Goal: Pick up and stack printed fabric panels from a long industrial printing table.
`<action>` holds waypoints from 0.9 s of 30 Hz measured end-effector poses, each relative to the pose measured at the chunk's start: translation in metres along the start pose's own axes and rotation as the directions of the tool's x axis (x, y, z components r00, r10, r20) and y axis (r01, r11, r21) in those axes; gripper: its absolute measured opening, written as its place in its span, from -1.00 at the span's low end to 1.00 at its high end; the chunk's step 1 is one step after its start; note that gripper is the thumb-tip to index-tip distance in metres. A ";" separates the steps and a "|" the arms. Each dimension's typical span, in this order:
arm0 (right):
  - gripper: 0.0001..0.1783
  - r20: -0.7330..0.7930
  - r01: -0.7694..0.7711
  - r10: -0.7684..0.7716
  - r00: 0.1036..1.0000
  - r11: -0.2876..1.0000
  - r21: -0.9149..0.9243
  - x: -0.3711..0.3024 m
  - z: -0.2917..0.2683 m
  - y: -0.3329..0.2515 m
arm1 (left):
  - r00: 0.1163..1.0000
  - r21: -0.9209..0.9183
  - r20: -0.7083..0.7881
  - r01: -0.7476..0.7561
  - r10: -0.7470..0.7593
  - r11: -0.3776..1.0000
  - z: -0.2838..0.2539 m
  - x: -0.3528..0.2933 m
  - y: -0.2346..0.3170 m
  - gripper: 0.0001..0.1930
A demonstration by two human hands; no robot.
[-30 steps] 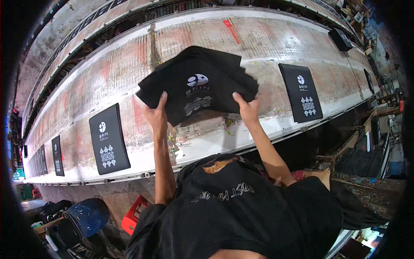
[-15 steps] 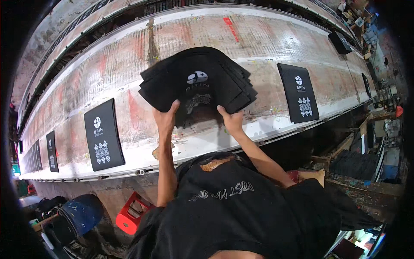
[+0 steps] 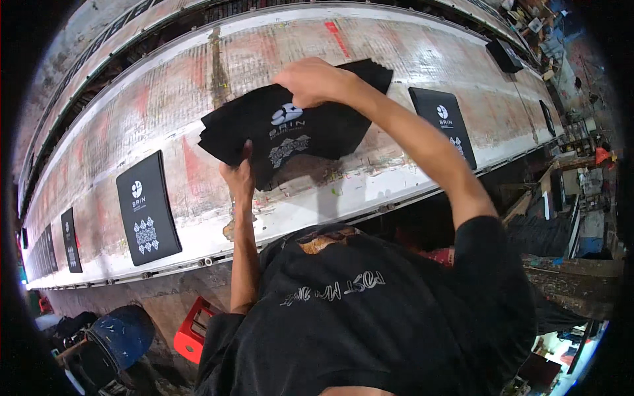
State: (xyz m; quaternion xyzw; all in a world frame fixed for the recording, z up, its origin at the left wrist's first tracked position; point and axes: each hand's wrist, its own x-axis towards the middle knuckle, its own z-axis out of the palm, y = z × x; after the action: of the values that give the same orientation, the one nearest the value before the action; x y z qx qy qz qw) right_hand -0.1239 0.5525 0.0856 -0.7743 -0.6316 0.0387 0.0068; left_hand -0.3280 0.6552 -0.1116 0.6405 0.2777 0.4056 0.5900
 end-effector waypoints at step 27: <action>-0.63 -0.195 0.022 0.910 0.366 0.201 0.979 -0.091 0.236 0.035 | 0.993 -0.055 -0.117 -0.010 0.004 0.998 -0.007 0.015 -0.019 -0.74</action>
State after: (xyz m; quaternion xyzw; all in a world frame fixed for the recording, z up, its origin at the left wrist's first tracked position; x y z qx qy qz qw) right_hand -0.1243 0.4478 -0.1469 -0.7268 -0.1085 0.0176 0.6781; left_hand -0.3232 0.6744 -0.1278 0.5998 0.2980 0.4521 0.5890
